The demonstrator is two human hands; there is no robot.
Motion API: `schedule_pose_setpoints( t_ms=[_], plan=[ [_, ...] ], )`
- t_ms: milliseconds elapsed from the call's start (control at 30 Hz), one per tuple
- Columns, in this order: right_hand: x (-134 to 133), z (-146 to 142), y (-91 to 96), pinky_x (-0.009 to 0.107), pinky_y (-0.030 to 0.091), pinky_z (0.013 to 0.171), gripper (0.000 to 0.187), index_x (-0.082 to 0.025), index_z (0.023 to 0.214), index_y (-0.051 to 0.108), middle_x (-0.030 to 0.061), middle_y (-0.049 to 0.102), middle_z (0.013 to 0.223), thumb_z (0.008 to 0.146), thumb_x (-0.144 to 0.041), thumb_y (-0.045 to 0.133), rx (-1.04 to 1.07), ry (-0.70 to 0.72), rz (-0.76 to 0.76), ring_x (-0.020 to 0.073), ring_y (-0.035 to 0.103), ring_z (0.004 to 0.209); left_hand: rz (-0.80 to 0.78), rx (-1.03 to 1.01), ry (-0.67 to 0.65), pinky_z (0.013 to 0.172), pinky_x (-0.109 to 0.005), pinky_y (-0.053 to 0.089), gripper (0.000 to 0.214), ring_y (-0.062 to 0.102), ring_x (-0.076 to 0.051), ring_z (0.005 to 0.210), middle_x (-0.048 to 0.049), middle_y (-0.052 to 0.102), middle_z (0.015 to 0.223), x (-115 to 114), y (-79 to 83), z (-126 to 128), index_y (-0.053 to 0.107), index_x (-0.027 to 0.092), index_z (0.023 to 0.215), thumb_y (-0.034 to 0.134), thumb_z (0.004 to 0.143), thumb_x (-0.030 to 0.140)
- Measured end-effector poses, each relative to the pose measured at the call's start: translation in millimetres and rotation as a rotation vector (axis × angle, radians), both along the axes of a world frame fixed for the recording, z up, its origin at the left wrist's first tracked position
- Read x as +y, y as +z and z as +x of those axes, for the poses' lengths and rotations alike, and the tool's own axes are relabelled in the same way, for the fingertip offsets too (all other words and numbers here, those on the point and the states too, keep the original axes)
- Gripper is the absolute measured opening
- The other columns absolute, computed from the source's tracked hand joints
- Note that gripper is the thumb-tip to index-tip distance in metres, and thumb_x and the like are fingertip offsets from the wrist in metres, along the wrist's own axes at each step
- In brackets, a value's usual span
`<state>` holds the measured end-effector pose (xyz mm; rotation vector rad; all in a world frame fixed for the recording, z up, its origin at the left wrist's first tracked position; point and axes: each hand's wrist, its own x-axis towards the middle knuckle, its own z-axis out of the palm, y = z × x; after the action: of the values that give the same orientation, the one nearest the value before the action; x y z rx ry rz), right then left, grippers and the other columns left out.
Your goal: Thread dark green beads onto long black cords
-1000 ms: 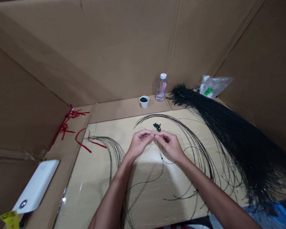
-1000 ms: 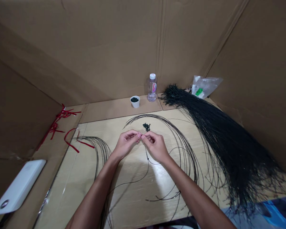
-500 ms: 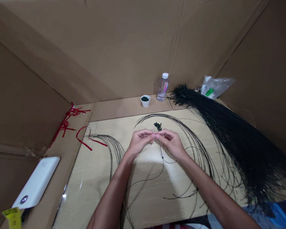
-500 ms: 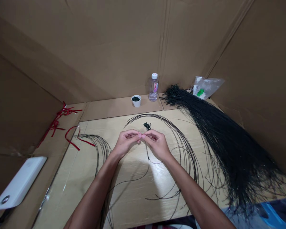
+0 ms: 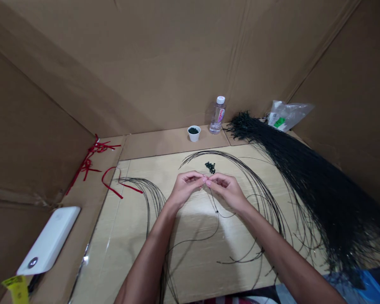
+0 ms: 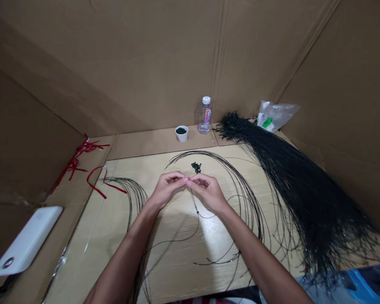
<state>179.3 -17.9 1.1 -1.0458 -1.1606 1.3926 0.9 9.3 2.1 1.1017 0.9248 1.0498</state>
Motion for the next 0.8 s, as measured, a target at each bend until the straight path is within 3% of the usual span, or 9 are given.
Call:
schedule_pose_setpoints(
  t_ms=[333,567,800],
  plan=[
    [0,10,9.7,0.031,0.046,0.069,0.037,-0.021,0.079,0.073,0.0008,0.065,0.074,0.082,-0.056,0.085,-0.052,0.142,-0.014,0.0171,0.056,0.070,-0.073,-0.194,0.065,0.069,-0.025,0.051,0.025,0.063,-0.012,0.071,-0.0043,0.074,0.086,5,-4.1,-5,0.081,0.017,0.088,0.095,0.075,0.034],
    [0,15,12.7,0.031,0.047,0.072,0.033,-0.021,0.082,0.074,0.0028,0.069,0.079,0.087,-0.052,0.082,-0.054,0.267,-0.016,0.0179,0.059,0.073,-0.115,-0.300,0.086,0.071,-0.023,0.051,0.025,0.062,-0.010,0.073,-0.0044,0.072,0.088,8,-6.5,-6,0.081,0.015,0.092,0.094,0.077,0.030],
    [2,16,14.5,0.033,0.049,0.076,0.038,-0.018,0.081,0.075,0.0054,0.069,0.079,0.090,-0.054,0.078,-0.048,0.278,-0.053,0.0194,0.060,0.075,-0.121,-0.313,0.108,0.070,-0.021,0.051,0.026,0.061,-0.010,0.073,-0.0042,0.070,0.088,8,-7.0,-6,0.081,0.015,0.090,0.096,0.075,0.029]
  ],
)
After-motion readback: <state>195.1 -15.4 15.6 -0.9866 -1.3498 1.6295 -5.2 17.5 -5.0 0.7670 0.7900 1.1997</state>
